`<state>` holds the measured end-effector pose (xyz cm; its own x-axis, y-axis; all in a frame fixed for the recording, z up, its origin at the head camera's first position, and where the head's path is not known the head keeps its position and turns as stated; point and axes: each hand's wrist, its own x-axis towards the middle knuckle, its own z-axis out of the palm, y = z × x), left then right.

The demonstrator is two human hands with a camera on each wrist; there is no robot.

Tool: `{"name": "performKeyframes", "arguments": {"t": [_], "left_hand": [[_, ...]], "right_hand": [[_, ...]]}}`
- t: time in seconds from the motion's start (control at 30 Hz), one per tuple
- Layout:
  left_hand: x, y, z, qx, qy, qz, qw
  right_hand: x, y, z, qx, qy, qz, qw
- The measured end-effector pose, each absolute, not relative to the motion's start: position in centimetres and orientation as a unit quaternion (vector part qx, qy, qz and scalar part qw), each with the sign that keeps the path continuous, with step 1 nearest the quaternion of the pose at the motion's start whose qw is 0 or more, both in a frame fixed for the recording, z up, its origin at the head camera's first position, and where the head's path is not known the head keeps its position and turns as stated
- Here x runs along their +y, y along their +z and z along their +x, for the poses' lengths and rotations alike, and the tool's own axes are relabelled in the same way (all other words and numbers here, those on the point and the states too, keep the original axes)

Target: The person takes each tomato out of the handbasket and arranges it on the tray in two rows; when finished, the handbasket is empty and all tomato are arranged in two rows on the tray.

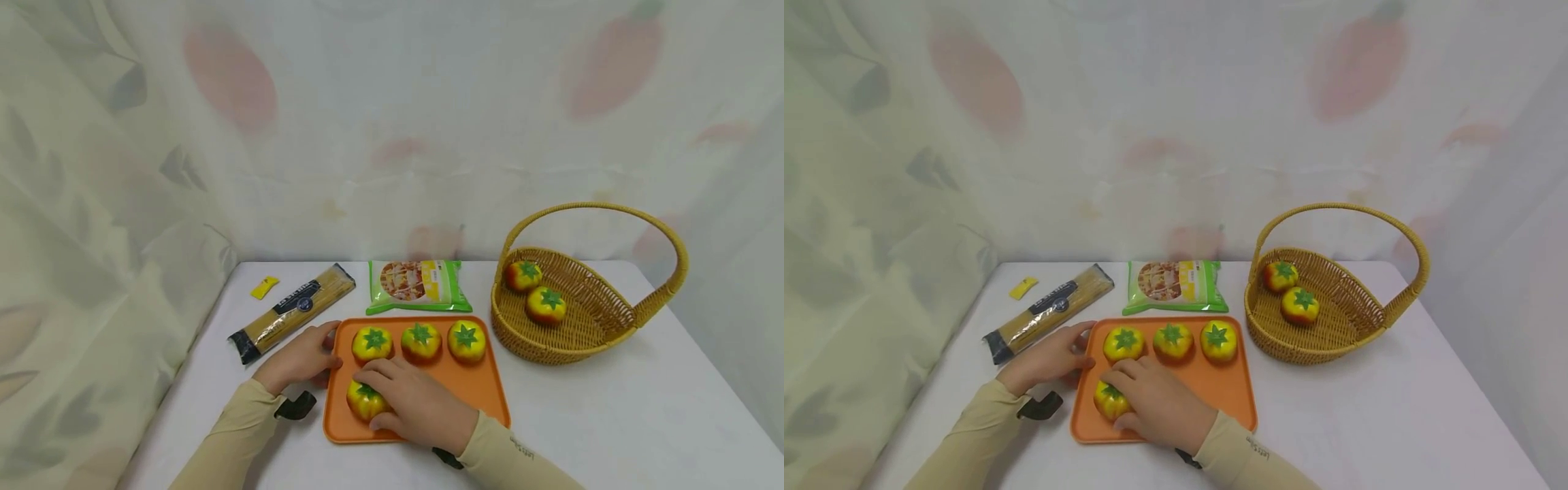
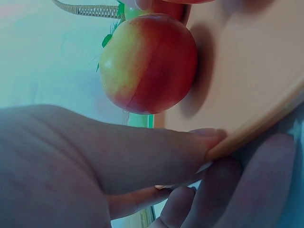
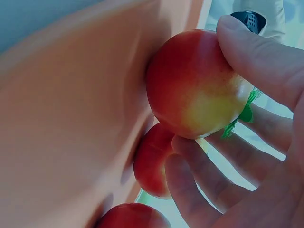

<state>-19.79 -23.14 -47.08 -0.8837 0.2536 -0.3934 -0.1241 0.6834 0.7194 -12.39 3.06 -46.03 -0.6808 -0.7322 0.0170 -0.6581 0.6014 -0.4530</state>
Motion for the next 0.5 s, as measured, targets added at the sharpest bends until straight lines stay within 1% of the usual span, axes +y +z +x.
{"name": "performKeyframes", "arguments": {"t": [0.2,0.5], "left_hand": [[-23.23,-47.07,-19.82,0.884,0.398,0.035,0.243],[-23.21,-46.93,-19.76,0.882,0.405,0.035,0.240]], "right_hand": [[2.85,-45.97,-12.21,0.893,-0.215,-0.385,0.091],[2.92,-45.90,-12.15,0.893,-0.216,-0.387,0.083]]}}
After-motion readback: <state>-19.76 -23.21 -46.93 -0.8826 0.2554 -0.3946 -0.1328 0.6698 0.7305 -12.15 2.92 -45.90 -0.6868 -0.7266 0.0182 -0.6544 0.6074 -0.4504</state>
